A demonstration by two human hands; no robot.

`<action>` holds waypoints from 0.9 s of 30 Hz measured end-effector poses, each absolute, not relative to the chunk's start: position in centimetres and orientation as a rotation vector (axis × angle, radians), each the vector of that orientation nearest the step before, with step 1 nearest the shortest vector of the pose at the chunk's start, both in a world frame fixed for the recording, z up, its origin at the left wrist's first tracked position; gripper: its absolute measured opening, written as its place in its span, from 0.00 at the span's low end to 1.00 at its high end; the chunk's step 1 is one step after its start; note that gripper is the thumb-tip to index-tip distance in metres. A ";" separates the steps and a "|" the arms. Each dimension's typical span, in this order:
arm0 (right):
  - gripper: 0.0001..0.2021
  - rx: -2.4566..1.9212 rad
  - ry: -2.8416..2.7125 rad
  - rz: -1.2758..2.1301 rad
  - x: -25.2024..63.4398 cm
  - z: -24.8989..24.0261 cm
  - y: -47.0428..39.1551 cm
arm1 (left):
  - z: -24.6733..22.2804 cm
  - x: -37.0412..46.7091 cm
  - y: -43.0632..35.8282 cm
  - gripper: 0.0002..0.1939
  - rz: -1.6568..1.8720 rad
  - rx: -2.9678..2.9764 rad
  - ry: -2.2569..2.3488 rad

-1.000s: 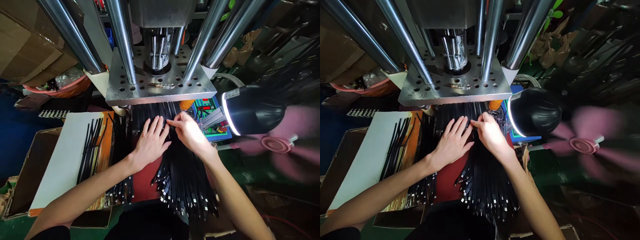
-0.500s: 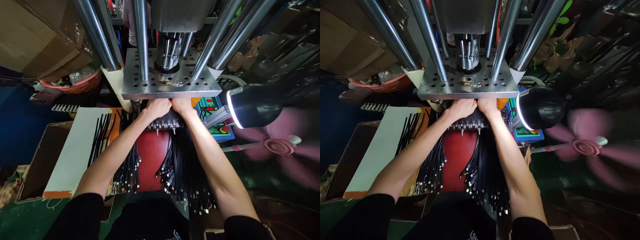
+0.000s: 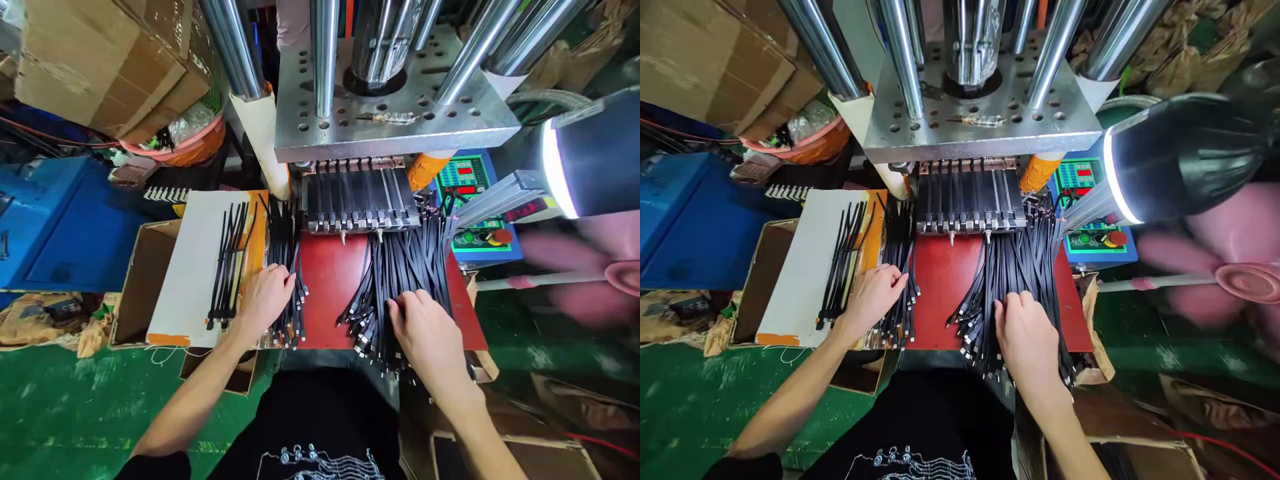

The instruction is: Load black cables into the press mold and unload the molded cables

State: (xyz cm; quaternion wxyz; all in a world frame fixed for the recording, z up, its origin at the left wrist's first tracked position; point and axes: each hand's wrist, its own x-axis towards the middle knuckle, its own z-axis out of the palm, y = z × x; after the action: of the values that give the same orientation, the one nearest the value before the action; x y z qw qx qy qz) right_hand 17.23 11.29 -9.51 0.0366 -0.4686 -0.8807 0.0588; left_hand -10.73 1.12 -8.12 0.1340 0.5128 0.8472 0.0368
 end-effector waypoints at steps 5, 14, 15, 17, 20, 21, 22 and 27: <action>0.16 -1.456 -2.339 0.553 17.8 -8.1 12.7 | -7.7 -12.3 1.7 0.18 0.508 1.325 2.313; 0.17 -1.208 -1.910 1.279 17.3 -4.0 9.4 | -6.0 -8.8 0.9 0.26 0.917 0.768 1.635; 0.17 -1.111 -1.915 1.409 16.7 -4.0 8.5 | -5.6 -7.4 0.9 0.27 0.953 0.726 1.553; 0.17 -0.925 -1.971 1.593 15.5 -4.3 7.0 | -5.0 -4.8 0.8 0.31 1.023 0.696 1.419; 0.14 -0.757 -2.101 1.790 15.0 -5.0 6.1 | -4.3 -2.7 0.5 0.33 1.067 0.724 1.321; 0.14 -0.723 -2.135 1.876 15.2 -5.1 6.3 | -4.1 -2.4 0.3 0.33 1.069 0.748 1.310; 0.14 -0.701 -2.155 1.970 15.6 -5.1 6.7 | -4.0 -2.3 0.1 0.33 1.070 0.787 1.307; 0.17 -0.806 -1.781 2.307 16.4 -4.6 8.9 | -4.6 -1.8 -1.8 0.26 1.062 1.150 1.375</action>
State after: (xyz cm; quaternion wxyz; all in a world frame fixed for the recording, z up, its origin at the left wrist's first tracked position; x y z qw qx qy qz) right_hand 16.36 8.93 -4.62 0.0588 -0.2660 -0.5879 0.7617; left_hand -1.81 -1.83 -4.63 0.5046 0.4765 0.5697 0.4402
